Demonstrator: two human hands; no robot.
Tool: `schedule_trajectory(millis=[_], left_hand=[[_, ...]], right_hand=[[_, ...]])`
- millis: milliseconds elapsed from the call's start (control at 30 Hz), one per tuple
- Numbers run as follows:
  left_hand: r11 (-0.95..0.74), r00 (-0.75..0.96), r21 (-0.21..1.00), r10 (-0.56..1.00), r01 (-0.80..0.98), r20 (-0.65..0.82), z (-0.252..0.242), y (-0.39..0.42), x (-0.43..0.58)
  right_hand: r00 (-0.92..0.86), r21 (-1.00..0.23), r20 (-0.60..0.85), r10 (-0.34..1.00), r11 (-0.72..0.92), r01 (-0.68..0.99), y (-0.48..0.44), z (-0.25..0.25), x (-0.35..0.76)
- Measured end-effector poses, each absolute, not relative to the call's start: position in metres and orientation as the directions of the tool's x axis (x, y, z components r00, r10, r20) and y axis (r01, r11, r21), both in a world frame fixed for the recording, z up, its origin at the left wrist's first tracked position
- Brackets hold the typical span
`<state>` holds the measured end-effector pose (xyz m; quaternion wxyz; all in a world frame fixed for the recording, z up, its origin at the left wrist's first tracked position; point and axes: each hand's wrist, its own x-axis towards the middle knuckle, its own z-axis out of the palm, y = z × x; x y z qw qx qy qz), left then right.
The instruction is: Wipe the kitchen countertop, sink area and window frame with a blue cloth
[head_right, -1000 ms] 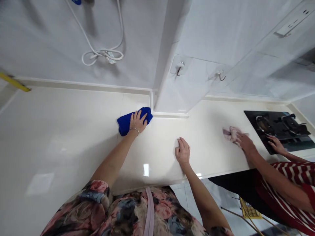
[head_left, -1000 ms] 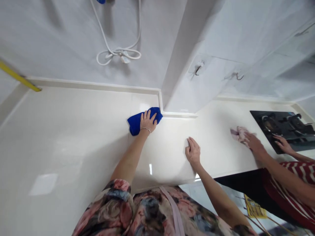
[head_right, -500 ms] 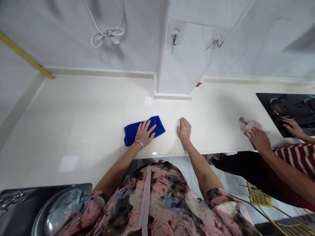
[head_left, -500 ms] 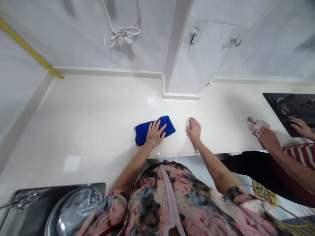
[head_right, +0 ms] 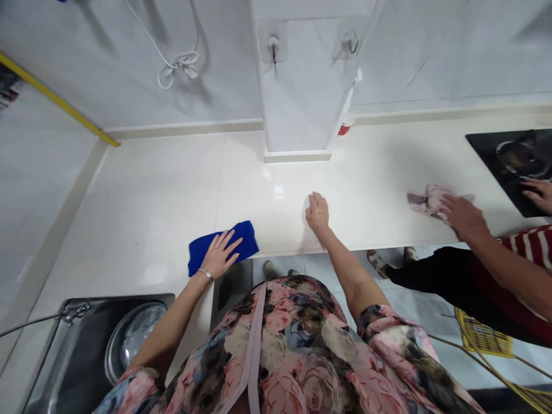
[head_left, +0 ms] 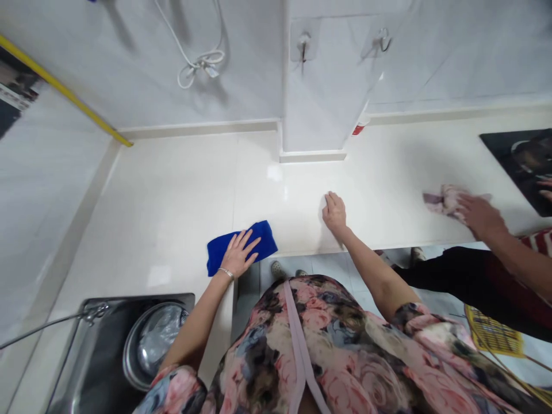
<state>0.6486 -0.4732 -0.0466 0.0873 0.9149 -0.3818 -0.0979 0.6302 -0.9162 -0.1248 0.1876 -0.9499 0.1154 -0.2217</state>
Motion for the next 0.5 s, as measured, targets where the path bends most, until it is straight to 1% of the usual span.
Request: schedule_trajectory(millis=[100,200,333,500], left_hand=[[-0.730,0.722,0.207,-0.680,-0.651,-0.127,-0.046,-0.471,0.645],[-0.738,0.730,0.200,-0.672,-0.645,-0.125,-0.045,-0.492,0.643],[-0.637,0.625,0.241,-0.769,-0.733,-0.131,-0.046,-0.538,0.639],[-0.491,0.481,0.321,-0.869,-0.810,-0.115,-0.053,-0.612,0.631]], right_hand=[[0.877,-0.425,0.412,-0.246,-0.904,-0.054,-0.926,-0.120,0.607],[0.847,-0.432,0.448,-0.286,-0.899,-0.075,-0.940,-0.118,0.566],[0.804,-0.465,0.442,-0.398,-0.868,-0.174,-0.956,-0.121,0.509],[0.769,-0.499,0.445,-0.458,-0.840,-0.212,-0.953,-0.120,0.467]])
